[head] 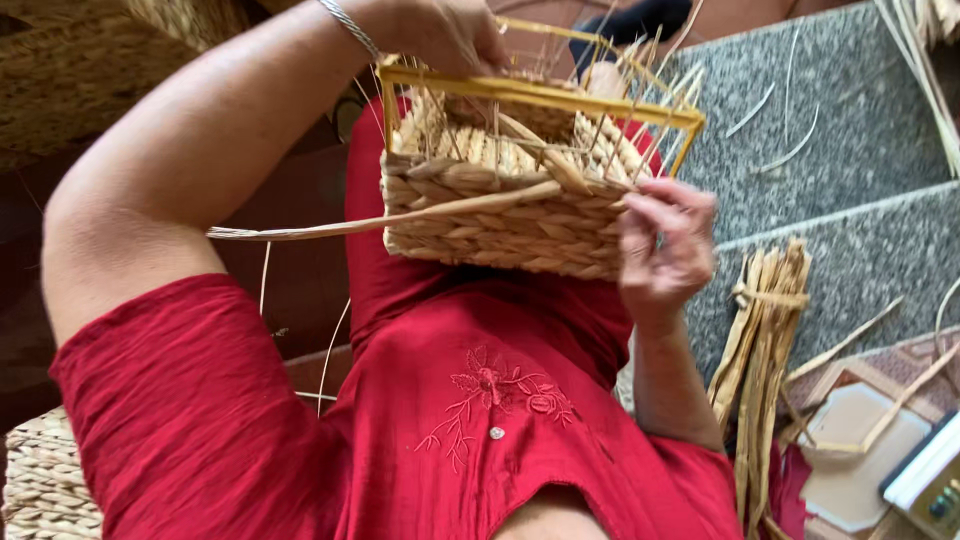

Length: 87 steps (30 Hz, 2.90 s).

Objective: The person sits on the stairs and weaves a water-hyacinth basket around a yellow metal frame, threading and tightening long woven strands over the rim and sides by hand, working the strands one after another to build up the basket wall.

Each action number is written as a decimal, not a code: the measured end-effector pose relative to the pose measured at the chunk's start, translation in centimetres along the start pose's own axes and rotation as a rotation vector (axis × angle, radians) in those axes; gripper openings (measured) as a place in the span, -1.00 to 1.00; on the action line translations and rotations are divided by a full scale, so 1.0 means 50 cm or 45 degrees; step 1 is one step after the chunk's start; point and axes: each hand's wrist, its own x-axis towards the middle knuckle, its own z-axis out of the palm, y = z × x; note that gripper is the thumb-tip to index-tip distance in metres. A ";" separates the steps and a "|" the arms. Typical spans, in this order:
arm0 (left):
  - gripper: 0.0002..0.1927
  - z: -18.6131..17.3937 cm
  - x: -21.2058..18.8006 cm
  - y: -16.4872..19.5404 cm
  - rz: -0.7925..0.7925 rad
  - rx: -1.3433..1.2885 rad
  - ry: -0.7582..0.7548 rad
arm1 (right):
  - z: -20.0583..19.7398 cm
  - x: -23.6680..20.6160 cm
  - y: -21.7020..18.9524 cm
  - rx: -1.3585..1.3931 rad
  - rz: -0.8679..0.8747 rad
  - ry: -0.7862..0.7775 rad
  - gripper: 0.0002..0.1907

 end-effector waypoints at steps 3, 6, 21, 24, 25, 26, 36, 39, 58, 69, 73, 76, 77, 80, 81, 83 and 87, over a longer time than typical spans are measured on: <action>-0.45 0.003 -0.043 0.007 -0.064 -0.224 0.075 | -0.035 -0.006 0.011 -0.029 0.018 0.015 -0.89; -0.46 0.007 -0.062 0.015 -0.026 -0.214 0.042 | -0.058 -0.016 0.026 -0.098 0.003 -0.008 -0.91; -0.62 0.153 -0.101 0.018 0.294 0.978 1.069 | -0.034 -0.040 0.123 0.259 0.407 0.152 -0.80; -0.71 0.169 -0.122 0.008 0.497 1.252 1.310 | -0.006 -0.048 0.138 0.543 0.462 0.160 -0.71; -0.75 0.174 -0.130 0.007 0.499 1.365 1.309 | 0.003 -0.051 0.142 0.627 0.445 0.155 -0.68; -0.79 0.179 -0.137 0.008 0.494 1.480 1.303 | 0.011 -0.056 0.146 0.590 0.411 0.187 -0.67; -0.85 0.222 -0.167 0.072 0.336 1.383 0.762 | 0.028 -0.079 0.174 0.444 0.296 0.300 -0.65; -0.88 0.208 -0.180 0.085 0.412 1.229 1.009 | 0.029 -0.073 0.175 0.436 0.317 0.294 -0.66; -0.48 0.333 -0.245 0.116 0.037 0.762 1.100 | 0.046 0.009 0.038 -0.401 -0.373 0.122 -0.82; -0.58 0.445 -0.268 0.147 0.084 0.556 1.105 | 0.102 0.105 0.009 -0.540 -0.452 -0.214 -0.74; -0.85 0.394 -0.340 0.112 -0.048 0.546 1.182 | 0.097 0.104 0.006 -0.549 -0.458 -0.222 -0.78; -0.88 0.361 -0.359 0.060 -0.193 0.440 1.247 | 0.097 0.103 -0.007 -0.647 -0.532 -0.177 -0.81; -0.87 0.349 -0.348 0.042 -0.234 0.486 1.250 | 0.095 0.099 -0.015 -0.741 -0.584 -0.133 -0.80; -0.92 0.323 -0.317 0.014 -0.294 0.650 1.357 | 0.084 0.087 -0.039 -0.921 -0.712 -0.065 -0.79; -0.89 0.322 -0.306 0.017 -0.252 0.731 1.464 | 0.078 0.084 -0.046 -0.968 -0.748 -0.045 -0.78; -0.83 0.327 -0.291 0.041 -0.131 0.750 1.582 | 0.057 0.084 -0.057 -0.607 -0.613 -0.430 -0.64; -0.68 0.369 -0.284 0.113 0.124 0.546 1.408 | 0.041 0.086 -0.067 -0.440 -0.527 -0.711 -0.43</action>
